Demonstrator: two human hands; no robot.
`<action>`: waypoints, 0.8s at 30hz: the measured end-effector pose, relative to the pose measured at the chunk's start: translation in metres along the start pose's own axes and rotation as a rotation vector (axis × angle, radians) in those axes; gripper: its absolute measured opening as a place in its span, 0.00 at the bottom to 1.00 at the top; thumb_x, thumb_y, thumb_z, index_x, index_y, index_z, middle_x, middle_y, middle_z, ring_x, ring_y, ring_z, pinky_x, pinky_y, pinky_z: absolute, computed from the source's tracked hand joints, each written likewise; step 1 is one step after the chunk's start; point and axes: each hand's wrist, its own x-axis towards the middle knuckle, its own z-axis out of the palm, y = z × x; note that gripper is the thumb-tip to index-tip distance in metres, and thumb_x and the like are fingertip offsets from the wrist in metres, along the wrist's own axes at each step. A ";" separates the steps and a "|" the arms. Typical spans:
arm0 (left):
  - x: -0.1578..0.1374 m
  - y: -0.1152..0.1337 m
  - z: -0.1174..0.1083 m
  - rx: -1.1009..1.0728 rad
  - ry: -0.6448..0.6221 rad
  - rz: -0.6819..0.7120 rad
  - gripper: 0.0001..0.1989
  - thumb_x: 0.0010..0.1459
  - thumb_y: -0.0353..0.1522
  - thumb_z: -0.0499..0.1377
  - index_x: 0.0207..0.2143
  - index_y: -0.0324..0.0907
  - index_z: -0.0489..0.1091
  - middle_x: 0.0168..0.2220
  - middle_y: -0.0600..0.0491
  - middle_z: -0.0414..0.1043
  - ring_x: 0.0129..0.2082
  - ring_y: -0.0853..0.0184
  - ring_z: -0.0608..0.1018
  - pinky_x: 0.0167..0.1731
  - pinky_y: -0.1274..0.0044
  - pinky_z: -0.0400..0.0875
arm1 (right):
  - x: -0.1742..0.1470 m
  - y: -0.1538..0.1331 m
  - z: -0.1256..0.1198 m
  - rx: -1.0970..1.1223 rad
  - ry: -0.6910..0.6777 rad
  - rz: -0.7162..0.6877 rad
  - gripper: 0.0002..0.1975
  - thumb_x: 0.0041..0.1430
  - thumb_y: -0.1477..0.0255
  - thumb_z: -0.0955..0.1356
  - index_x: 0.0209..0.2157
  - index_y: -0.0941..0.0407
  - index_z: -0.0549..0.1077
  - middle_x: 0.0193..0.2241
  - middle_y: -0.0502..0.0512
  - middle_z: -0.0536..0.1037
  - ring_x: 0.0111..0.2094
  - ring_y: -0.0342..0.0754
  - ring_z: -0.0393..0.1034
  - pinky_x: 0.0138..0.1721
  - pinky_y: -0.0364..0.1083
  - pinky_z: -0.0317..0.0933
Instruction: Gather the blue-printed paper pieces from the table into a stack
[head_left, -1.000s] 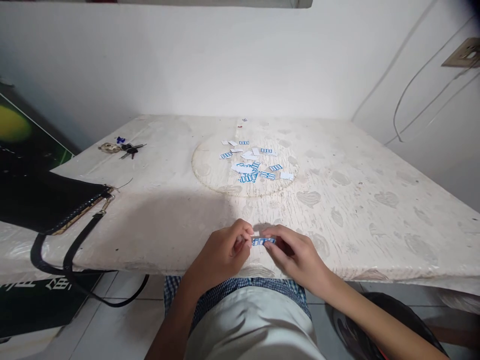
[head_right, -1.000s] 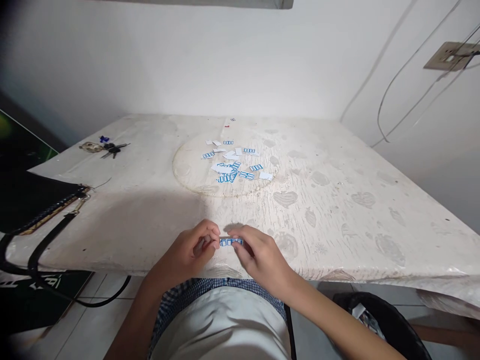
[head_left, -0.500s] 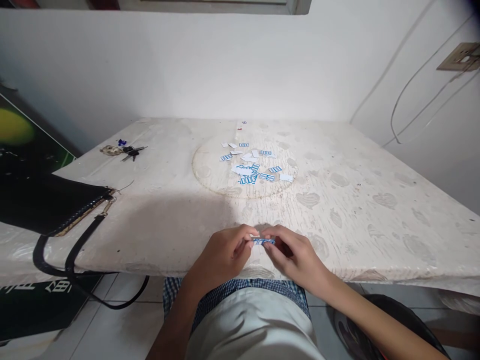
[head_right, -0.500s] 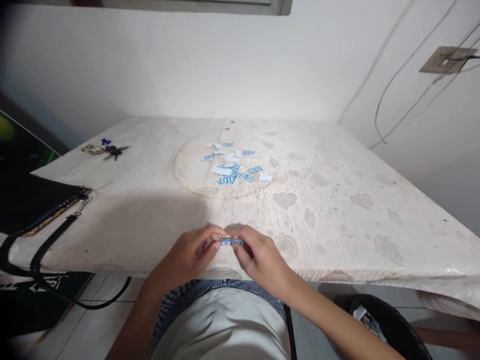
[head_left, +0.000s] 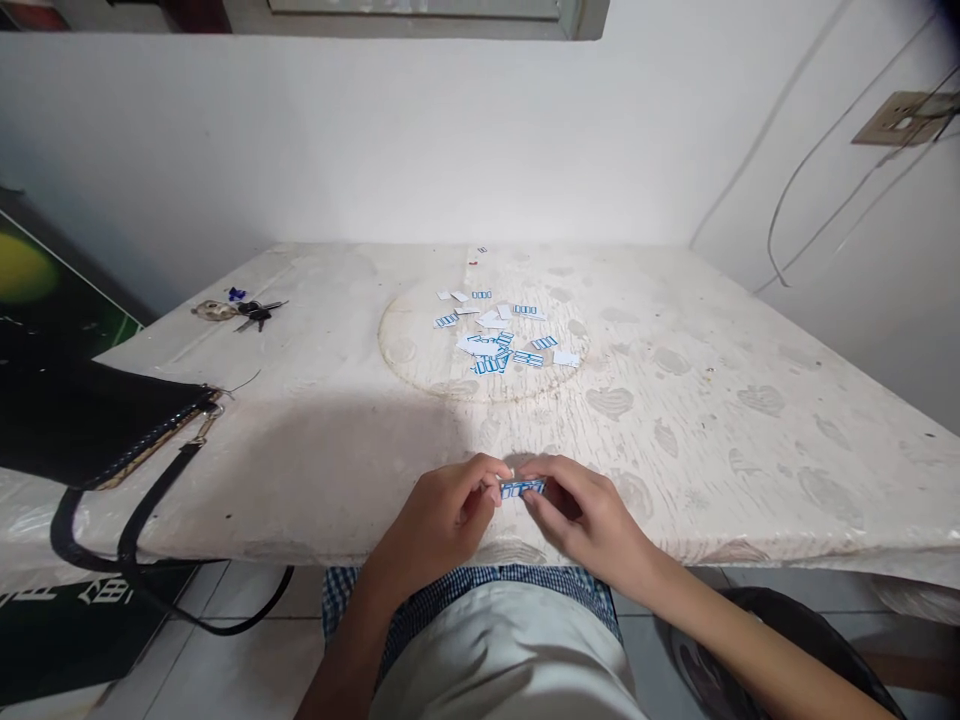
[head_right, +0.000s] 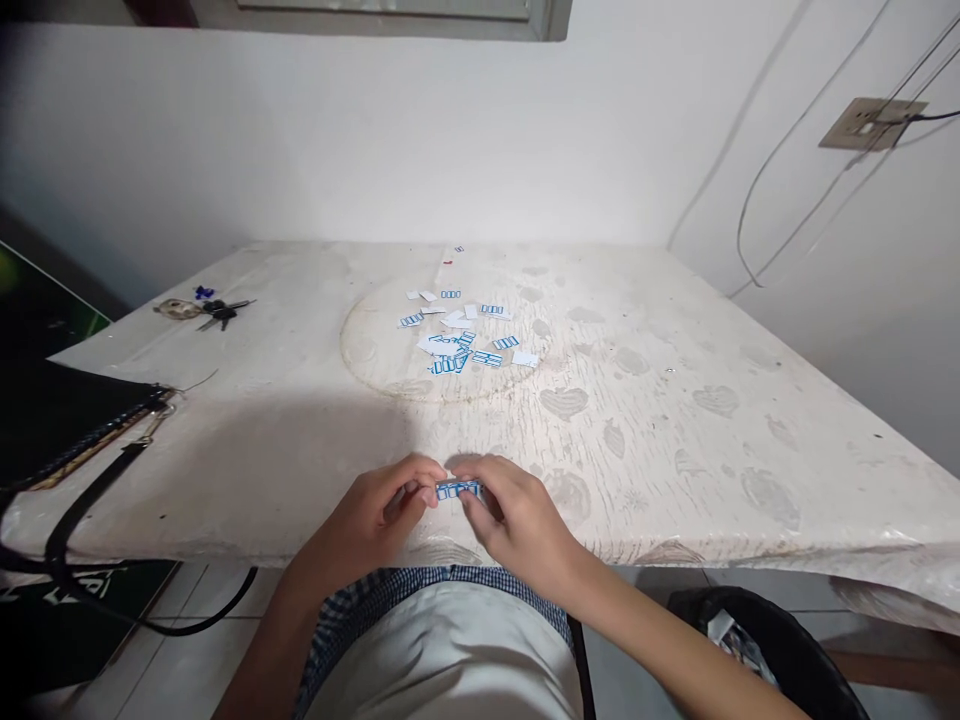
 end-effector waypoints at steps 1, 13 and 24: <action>0.000 -0.001 0.000 0.012 -0.001 -0.002 0.10 0.60 0.32 0.47 0.40 0.44 0.66 0.26 0.58 0.66 0.24 0.72 0.68 0.25 0.81 0.61 | 0.000 0.000 0.000 0.007 -0.002 0.001 0.11 0.59 0.75 0.61 0.43 0.53 0.67 0.29 0.52 0.72 0.24 0.42 0.63 0.25 0.42 0.59; 0.007 -0.002 0.005 0.223 0.028 0.057 0.09 0.61 0.31 0.48 0.34 0.44 0.67 0.31 0.56 0.70 0.31 0.69 0.71 0.32 0.78 0.61 | 0.003 0.003 0.004 0.084 0.019 -0.052 0.12 0.60 0.78 0.60 0.45 0.53 0.65 0.40 0.55 0.73 0.40 0.46 0.69 0.40 0.45 0.64; 0.007 -0.006 0.015 0.454 0.075 0.168 0.11 0.62 0.30 0.44 0.28 0.42 0.60 0.27 0.55 0.64 0.26 0.69 0.67 0.26 0.78 0.55 | 0.005 -0.001 0.002 0.112 0.021 0.023 0.14 0.58 0.75 0.63 0.46 0.52 0.64 0.37 0.53 0.72 0.25 0.42 0.63 0.26 0.42 0.60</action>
